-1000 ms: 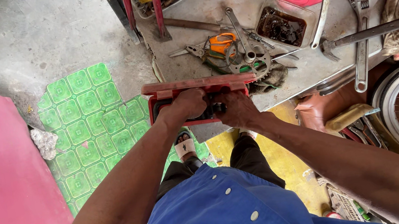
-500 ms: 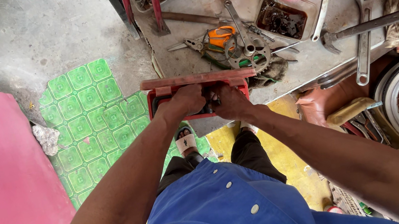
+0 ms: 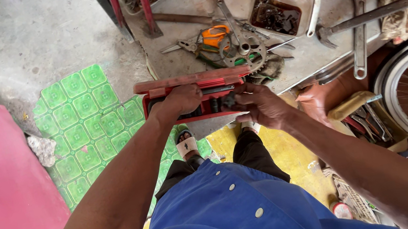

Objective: The person removes a crankset from a bicycle frame, then uses a hammer and wrench to work on the bottom bracket area of a red bicycle frame. They open a toolbox, select a socket, and continue adjusting the bottom bracket with a wrench.

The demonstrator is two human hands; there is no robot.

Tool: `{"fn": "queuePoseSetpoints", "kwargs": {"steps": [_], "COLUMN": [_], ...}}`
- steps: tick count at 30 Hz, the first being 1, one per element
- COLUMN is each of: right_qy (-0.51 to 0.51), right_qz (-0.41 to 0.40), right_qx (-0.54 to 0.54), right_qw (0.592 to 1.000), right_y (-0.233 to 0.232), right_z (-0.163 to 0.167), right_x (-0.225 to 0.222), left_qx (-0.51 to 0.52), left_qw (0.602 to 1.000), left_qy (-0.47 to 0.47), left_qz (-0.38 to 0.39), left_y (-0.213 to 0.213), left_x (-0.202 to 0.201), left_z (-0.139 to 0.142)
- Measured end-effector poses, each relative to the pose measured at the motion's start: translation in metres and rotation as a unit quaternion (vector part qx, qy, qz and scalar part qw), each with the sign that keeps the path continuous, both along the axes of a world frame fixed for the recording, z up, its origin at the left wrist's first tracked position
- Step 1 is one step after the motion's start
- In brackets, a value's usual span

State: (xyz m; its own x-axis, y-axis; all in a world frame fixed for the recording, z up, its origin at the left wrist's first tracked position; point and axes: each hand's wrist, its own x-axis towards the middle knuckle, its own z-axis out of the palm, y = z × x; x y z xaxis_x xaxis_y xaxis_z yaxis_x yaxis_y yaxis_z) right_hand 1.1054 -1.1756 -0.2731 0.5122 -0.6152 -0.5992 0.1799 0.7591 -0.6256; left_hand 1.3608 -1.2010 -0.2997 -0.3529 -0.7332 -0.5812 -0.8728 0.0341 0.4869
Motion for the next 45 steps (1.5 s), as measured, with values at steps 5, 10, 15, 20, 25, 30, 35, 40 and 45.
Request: {"fn": "queuePoseSetpoints", "kwargs": {"steps": [5, 10, 15, 20, 25, 30, 35, 40, 45], "right_qy": [-0.094, -0.077, -0.072, -0.072, -0.059, -0.061, -0.059, -0.06, -0.056], "right_qz": [-0.024, -0.038, -0.06, -0.063, -0.072, -0.101, -0.114, -0.126, -0.116], "right_qx": [0.02, 0.0, -0.026, -0.039, -0.046, -0.047, -0.054, -0.058, -0.069], "right_qw": [0.995, 0.996, 0.995, 0.995, 0.995, 0.992, 0.99, 0.988, 0.989], "right_y": [-0.007, -0.012, -0.021, -0.035, -0.052, -0.065, -0.075, -0.084, -0.092], "right_z": [0.023, 0.04, 0.056, 0.066, 0.066, 0.067, 0.073, 0.079, 0.087], "right_x": [-0.03, -0.052, -0.074, -0.097, -0.117, -0.135, -0.148, -0.158, -0.171], "left_qx": [0.015, 0.081, 0.073, 0.11, 0.152, 0.179, 0.215, 0.159, 0.146], "left_qw": [0.999, 0.996, 0.996, 0.989, 0.978, 0.981, 0.974, 0.872, 0.789], "left_qy": [-0.026, -0.032, -0.041, -0.098, -0.123, -0.074, 0.009, 0.39, 0.483], "left_qz": [-0.014, 0.028, 0.017, -0.022, -0.068, 0.024, 0.07, 0.25, 0.349], "left_y": [-0.002, -0.001, 0.01, 0.02, 0.017, 0.012, 0.0, -0.025, -0.067], "left_x": [-0.003, -0.008, -0.02, -0.047, -0.074, -0.087, -0.102, -0.149, -0.203], "left_z": [0.005, 0.017, 0.006, 0.006, 0.044, 0.087, 0.105, 0.119, 0.139]}}
